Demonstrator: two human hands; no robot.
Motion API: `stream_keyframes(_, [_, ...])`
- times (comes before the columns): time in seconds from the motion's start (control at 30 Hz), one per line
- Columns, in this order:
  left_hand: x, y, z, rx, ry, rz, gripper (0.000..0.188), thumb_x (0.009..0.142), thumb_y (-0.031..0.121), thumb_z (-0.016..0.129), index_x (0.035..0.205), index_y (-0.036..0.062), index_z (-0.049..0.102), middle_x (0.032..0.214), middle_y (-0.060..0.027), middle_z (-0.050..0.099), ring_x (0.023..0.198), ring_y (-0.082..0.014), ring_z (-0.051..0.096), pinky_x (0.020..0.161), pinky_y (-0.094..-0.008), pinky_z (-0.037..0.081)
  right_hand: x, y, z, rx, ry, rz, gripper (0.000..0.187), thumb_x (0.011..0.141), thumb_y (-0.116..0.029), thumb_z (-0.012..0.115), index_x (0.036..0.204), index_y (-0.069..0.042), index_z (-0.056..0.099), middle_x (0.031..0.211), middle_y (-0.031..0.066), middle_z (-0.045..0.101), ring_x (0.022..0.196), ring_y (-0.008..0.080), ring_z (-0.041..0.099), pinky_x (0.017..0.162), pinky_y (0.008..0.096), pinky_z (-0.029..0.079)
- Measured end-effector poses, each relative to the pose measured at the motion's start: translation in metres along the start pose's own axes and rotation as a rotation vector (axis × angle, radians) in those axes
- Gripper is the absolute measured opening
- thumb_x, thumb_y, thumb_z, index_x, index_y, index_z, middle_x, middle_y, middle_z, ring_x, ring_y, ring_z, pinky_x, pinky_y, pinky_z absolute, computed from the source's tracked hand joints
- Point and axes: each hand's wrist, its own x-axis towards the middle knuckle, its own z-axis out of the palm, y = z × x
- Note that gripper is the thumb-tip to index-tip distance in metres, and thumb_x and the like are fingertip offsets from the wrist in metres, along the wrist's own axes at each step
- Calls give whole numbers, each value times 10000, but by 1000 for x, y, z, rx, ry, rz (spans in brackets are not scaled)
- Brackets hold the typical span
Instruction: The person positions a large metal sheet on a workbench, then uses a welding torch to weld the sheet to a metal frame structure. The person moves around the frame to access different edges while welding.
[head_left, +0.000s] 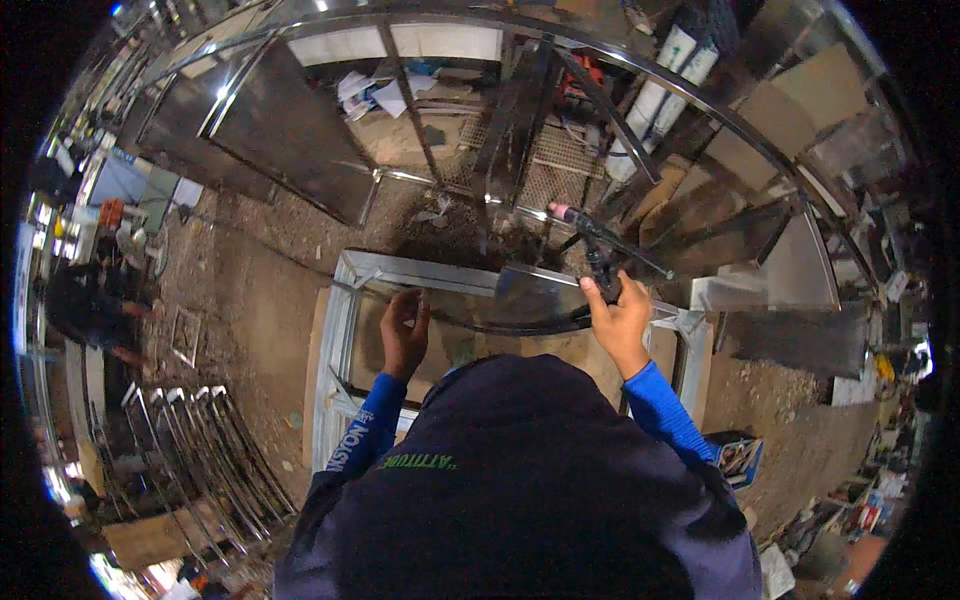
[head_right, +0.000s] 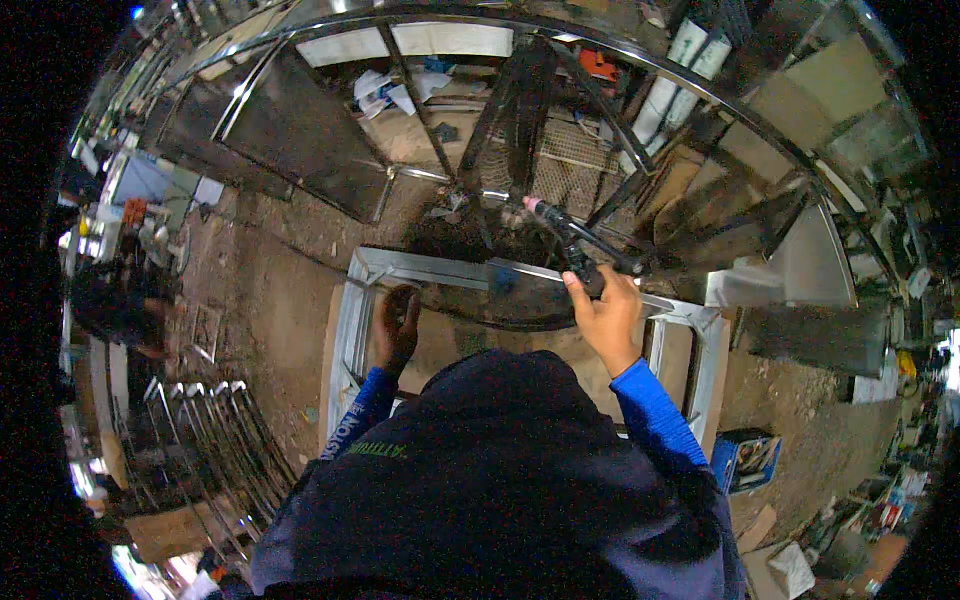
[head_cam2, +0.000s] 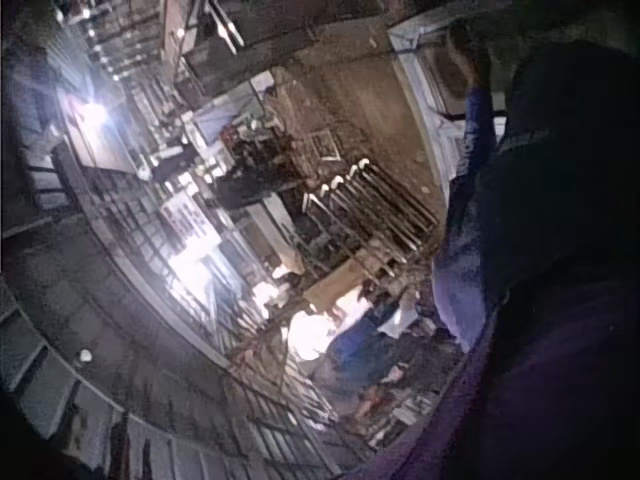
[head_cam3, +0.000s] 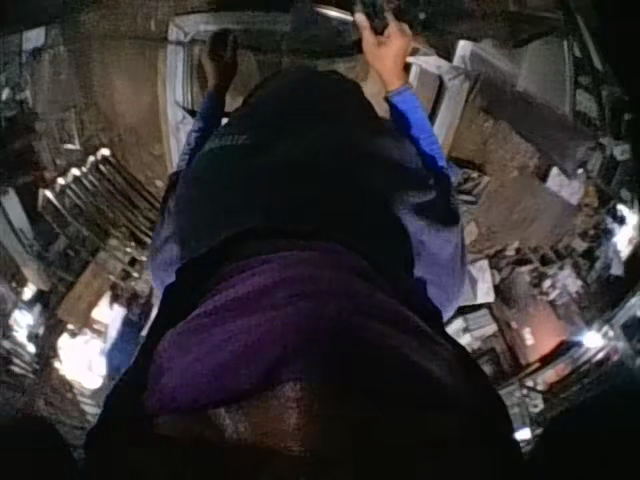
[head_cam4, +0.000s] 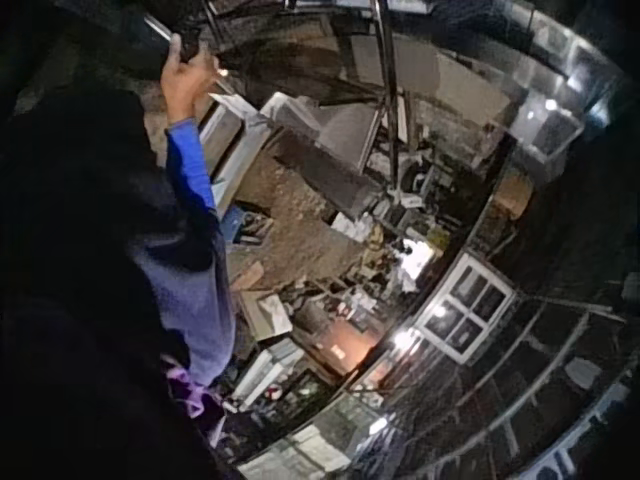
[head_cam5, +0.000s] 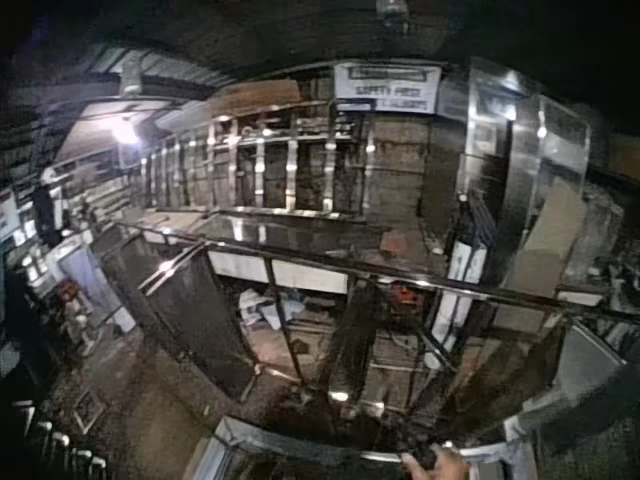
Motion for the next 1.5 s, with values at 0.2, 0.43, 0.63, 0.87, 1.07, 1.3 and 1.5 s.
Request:
stream_keyframes(0.2, [61, 33, 26, -62, -15, 95, 347, 941, 175, 723, 1229, 6, 631, 1063, -139, 714, 965, -239, 708, 818, -359, 555, 3, -20, 3, -22, 44, -70, 505, 814, -397, 836, 959, 69, 705, 774, 205, 658, 733, 356, 630, 673, 428, 492])
stream_keyframes(0.43, [182, 73, 79, 42, -58, 366, 613, 829, 371, 831, 1226, -40, 610, 1104, -273, 681, 1031, -372, 691, 863, -426, 551, -4, -11, 3, -45, 58, -21, 542, 799, -363, 851, 952, 131, 693, 793, 252, 678, 713, 397, 640, 668, 461, 499])
stream_keyframes(0.63, [219, 118, 111, 66, -274, 467, 464, 875, 347, 752, 1003, -61, 572, 854, -229, 710, 801, -451, 703, 723, -468, 579, -8, -9, 1, -47, 59, 27, 441, 810, -361, 843, 921, 49, 720, 747, 210, 678, 678, 376, 644, 621, 430, 494])
stream_keyframes(0.87, [237, 100, 129, 486, -319, 306, 351, 878, 234, 676, 1038, -34, 518, 839, -281, 691, 812, -454, 700, 740, -506, 578, 31, 6, 11, -5, 145, 153, 427, 832, -384, 814, 1003, 1, 744, 817, 220, 718, 745, 379, 698, 678, 425, 530])
stream_keyframes(1.07, [263, 59, 120, 195, -336, 208, 241, 974, 254, 614, 1077, 37, 616, 741, -79, 646, 607, -247, 611, 569, -375, 510, 71, 25, 29, -49, 190, 82, 459, 809, -340, 820, 1191, -95, 747, 864, 158, 754, 777, 316, 728, 737, 396, 556])
stream_keyframes(1.3, [287, 43, 100, -46, -311, 198, 232, 939, 223, 594, 1090, 53, 642, 900, -176, 661, 829, -362, 640, 730, -450, 524, 76, 27, 36, -30, 201, 55, 435, 771, -258, 841, 1176, -120, 760, 871, 134, 757, 763, 298, 718, 735, 380, 553])
stream_keyframes(1.5, [353, 6, 42, 17, -415, 347, 247, 898, 211, 662, 1057, 23, 643, 918, -230, 684, 882, -423, 675, 740, -469, 531, 57, 39, 28, -65, 175, 62, 414, 742, -237, 852, 1104, -57, 763, 902, 154, 753, 770, 322, 702, 722, 396, 542])
